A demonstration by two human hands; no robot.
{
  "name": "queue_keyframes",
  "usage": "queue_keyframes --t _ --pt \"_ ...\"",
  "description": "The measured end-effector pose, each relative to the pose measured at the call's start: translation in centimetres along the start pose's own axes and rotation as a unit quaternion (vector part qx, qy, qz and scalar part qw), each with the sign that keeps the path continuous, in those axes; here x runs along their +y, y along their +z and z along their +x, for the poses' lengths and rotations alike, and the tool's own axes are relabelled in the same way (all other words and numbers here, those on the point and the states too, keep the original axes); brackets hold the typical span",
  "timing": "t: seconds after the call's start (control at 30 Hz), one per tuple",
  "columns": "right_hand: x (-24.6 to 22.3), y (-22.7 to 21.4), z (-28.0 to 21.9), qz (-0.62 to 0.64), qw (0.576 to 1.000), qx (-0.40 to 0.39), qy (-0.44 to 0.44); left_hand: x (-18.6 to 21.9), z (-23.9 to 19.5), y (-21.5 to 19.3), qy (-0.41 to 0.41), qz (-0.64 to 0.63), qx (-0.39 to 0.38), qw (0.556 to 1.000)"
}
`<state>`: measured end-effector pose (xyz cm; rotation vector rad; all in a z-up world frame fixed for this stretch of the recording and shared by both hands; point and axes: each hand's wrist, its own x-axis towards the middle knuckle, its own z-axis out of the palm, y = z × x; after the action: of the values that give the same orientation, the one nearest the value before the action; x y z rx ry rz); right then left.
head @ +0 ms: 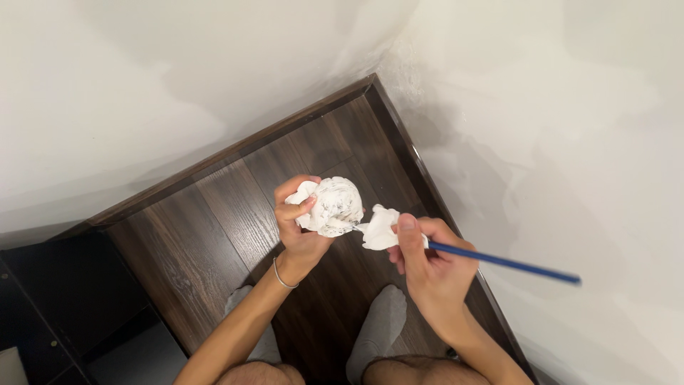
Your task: The person applies a white substance from a container onto a piece of paper using a brush, then applies the substance to the corner of a wall where it meets the floor, and finally wipes the area with the paper.
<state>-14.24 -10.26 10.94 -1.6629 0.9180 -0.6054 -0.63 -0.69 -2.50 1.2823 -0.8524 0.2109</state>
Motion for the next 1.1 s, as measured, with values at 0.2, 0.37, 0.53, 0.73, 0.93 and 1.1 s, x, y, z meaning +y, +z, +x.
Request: queue_keyframes --t 0.2,0.37,0.53,0.73,0.93,1.1 --pt "-0.5 -0.2 0.2 -0.136 0.985 -0.043 -0.094 -0.5 -0.7 -0.2 0.024 0.026 0.009 0.999" --pt "0.2 0.7 0.2 -0.008 0.999 -0.041 -0.032 -0.5 -1.0 -0.3 0.003 0.016 0.021 1.000" --pt "0.6 1.1 0.0 0.057 0.996 -0.021 0.060 -0.2 -0.5 -0.2 -0.002 0.032 0.017 0.999" --pt "1.0 1.3 0.2 0.131 0.984 -0.007 0.120 -0.1 -0.5 0.4 -0.027 0.017 0.035 0.999" --pt "3.0 1.0 0.7 0.253 0.959 0.021 0.124 -0.7 -1.2 1.2 -0.075 -0.064 0.027 0.995" --pt "5.0 -1.1 0.7 0.318 0.944 0.024 0.088 -0.9 -1.2 1.7 -0.157 -0.092 0.024 0.983"
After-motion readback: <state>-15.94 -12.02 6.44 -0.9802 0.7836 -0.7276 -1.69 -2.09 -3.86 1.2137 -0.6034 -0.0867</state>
